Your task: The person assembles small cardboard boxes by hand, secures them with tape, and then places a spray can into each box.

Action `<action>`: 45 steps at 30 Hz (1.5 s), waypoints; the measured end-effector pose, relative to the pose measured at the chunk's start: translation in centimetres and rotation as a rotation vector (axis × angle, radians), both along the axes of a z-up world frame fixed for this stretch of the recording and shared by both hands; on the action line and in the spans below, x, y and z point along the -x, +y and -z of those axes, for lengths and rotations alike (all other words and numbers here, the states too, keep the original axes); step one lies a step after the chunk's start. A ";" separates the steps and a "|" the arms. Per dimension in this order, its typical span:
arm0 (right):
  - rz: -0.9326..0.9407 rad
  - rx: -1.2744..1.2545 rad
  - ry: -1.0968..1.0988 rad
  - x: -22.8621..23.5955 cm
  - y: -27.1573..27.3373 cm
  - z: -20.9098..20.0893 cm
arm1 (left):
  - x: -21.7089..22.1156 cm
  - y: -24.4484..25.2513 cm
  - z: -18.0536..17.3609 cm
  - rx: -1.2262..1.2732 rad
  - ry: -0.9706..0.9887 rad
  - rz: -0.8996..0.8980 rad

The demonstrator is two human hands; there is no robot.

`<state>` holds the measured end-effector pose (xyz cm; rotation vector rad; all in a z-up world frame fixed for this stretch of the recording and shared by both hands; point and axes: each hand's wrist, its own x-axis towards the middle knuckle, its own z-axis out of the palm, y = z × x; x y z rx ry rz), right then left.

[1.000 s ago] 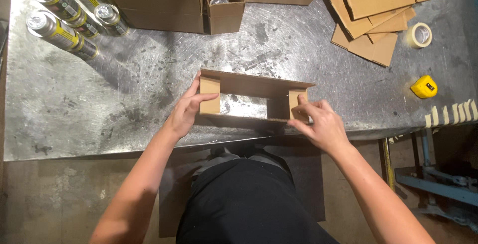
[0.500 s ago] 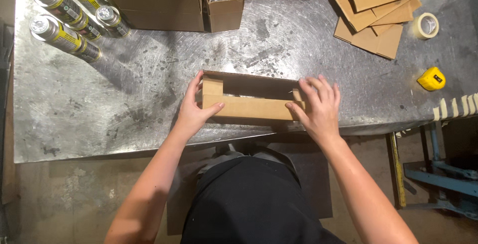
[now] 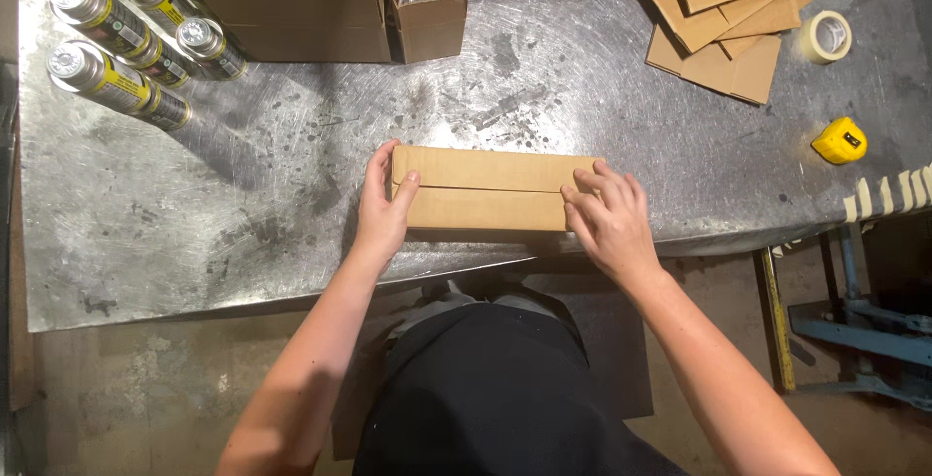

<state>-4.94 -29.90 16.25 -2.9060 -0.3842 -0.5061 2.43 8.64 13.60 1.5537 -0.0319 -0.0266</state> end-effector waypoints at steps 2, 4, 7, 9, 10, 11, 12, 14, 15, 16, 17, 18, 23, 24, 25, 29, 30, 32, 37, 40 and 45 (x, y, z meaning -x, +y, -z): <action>-0.033 0.059 -0.033 -0.9 0.8 -1.0 | 0.3 -0.2 -0.2 0.011 -0.003 -0.012; -0.073 0.118 -0.068 -2.3 1.8 -2.1 | 0.2 -0.3 0.1 0.021 -0.008 -0.031; -0.233 0.181 0.132 -4.1 4.0 -3.7 | 0.1 -0.4 1.0 0.042 -0.005 -0.044; -0.347 0.189 0.232 -4.8 5.8 -4.4 | 0.1 -0.3 1.0 0.042 -0.030 -0.038; -0.347 0.185 0.232 -5.0 5.6 -3.9 | 0.1 -0.1 1.0 0.039 -0.031 -0.037; -0.364 0.206 0.194 -5.2 5.4 -3.4 | 0.1 0.1 1.0 -0.018 -0.029 -0.026; -0.374 0.227 0.158 -5.3 5.1 -3.0 | 0.1 0.1 0.9 -0.074 -0.027 -0.009; -0.398 0.215 0.112 -5.5 5.4 -3.0 | -0.3 0.8 0.4 -0.350 -0.194 -0.002; -0.429 0.206 0.065 -5.6 5.2 -3.1 | -0.6 0.8 0.2 -0.621 -0.367 -0.003; -0.397 0.207 0.066 -5.5 5.4 -3.3 | -0.6 0.3 -2.5 -0.613 -0.380 0.026; -0.431 0.195 0.062 -5.6 5.3 -3.4 | -0.7 -0.3 -5.1 -0.891 -0.532 0.165; -0.457 0.180 0.059 -5.3 5.2 -3.6 | -0.6 -0.9 -7.8 -1.163 -0.695 0.310; -0.425 0.076 0.056 -4.9 5.2 -1.8 | -1.2 -4.2 -6.7 -1.357 -0.778 0.627; -0.441 0.035 0.071 -5.1 5.1 -1.1 | -1.4 -4.4 -6.1 -1.394 -0.774 0.597; -0.399 0.030 0.075 -5.0 5.2 -0.9 | -1.6 -4.2 -5.7 -1.381 -0.802 0.633; -0.340 -0.134 0.014 -2.6 6.2 0.2 | -1.8 -3.4 -6.3 -1.501 -0.890 0.603; -0.325 -0.268 -0.006 -1.6 6.4 0.5 | -1.9 -3.5 -6.9 -1.506 -0.886 0.605; -0.200 -0.439 -0.106 1.9 2.2 -2.2 | -2.2 -3.7 -8.3 -1.582 -1.032 0.575; 0.493 -0.859 -0.201 12.1 -16.9 4.5 | -2.5 -3.7 -8.4 -1.694 -1.227 0.537; 0.986 -1.175 -0.210 17.5 -31.7 13.7 | -2.1 -6.4 -7.5 -1.683 -1.233 0.393; 1.282 -1.301 -0.075 21.1 -48.1 24.5 | -2.1 -21.6 -11.0 -1.790 -1.334 0.304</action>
